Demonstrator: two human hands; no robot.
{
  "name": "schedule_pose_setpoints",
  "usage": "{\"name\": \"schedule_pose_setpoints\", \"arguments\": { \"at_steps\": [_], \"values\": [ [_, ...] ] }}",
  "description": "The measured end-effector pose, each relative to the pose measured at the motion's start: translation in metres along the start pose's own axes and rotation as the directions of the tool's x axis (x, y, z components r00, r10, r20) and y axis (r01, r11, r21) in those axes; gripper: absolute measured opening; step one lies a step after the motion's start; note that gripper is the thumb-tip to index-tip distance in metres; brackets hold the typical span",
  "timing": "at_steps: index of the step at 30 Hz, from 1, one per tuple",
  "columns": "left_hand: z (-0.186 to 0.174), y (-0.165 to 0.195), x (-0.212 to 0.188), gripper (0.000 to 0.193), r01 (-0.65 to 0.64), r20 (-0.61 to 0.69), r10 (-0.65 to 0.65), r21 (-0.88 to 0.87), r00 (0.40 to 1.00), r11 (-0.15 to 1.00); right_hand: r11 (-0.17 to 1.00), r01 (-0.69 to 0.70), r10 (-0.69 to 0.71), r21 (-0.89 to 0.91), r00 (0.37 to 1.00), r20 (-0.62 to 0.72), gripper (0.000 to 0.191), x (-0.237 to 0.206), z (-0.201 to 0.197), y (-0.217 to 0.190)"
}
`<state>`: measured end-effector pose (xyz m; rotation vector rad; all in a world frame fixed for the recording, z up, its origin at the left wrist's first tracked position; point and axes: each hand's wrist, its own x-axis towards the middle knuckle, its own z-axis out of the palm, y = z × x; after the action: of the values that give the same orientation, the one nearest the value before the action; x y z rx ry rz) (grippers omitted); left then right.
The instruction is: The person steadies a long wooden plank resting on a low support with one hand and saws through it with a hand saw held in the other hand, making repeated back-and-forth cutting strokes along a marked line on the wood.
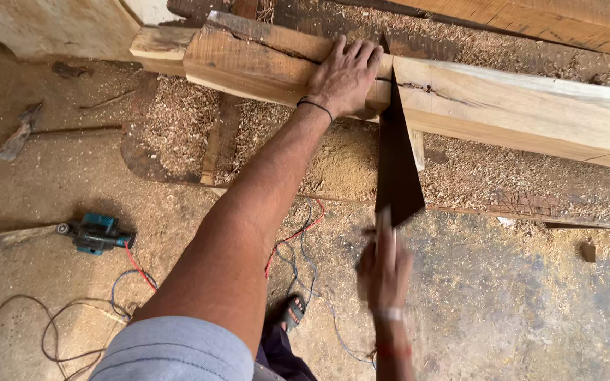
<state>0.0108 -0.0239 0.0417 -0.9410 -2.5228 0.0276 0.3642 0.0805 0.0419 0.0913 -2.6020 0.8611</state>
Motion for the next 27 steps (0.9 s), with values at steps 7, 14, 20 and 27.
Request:
{"name": "schedule_pose_setpoints", "arguments": {
  "at_steps": [7, 14, 20, 27],
  "values": [
    [0.008, 0.005, -0.001, 0.110, 0.052, 0.152, -0.033, -0.122, 0.988, 0.991, 0.804, -0.431, 0.377, 0.409, 0.902, 0.210, 0.049, -0.034, -0.036, -0.019],
    [0.032, -0.001, 0.003, 0.090, 0.001, 0.043, 0.000, -0.006, 0.999, 1.000, 0.399, -0.438, 0.466, 0.806, 0.854, 0.233, 0.041, 0.105, 0.041, 0.050],
    [0.002, 0.002, 0.000, 0.112, 0.040, 0.173, -0.023, -0.098, 0.985, 0.994, 0.529, -0.597, 0.596, 0.604, 0.767, 0.237, 0.052, -0.059, -0.031, -0.036],
    [0.026, 0.000, 0.003, 0.079, 0.024, -0.062, -0.019, 0.071, 0.998, 0.997, 0.722, -0.570, 0.520, 0.393, 0.821, 0.234, 0.051, 0.044, -0.013, -0.001]
  ]
}}
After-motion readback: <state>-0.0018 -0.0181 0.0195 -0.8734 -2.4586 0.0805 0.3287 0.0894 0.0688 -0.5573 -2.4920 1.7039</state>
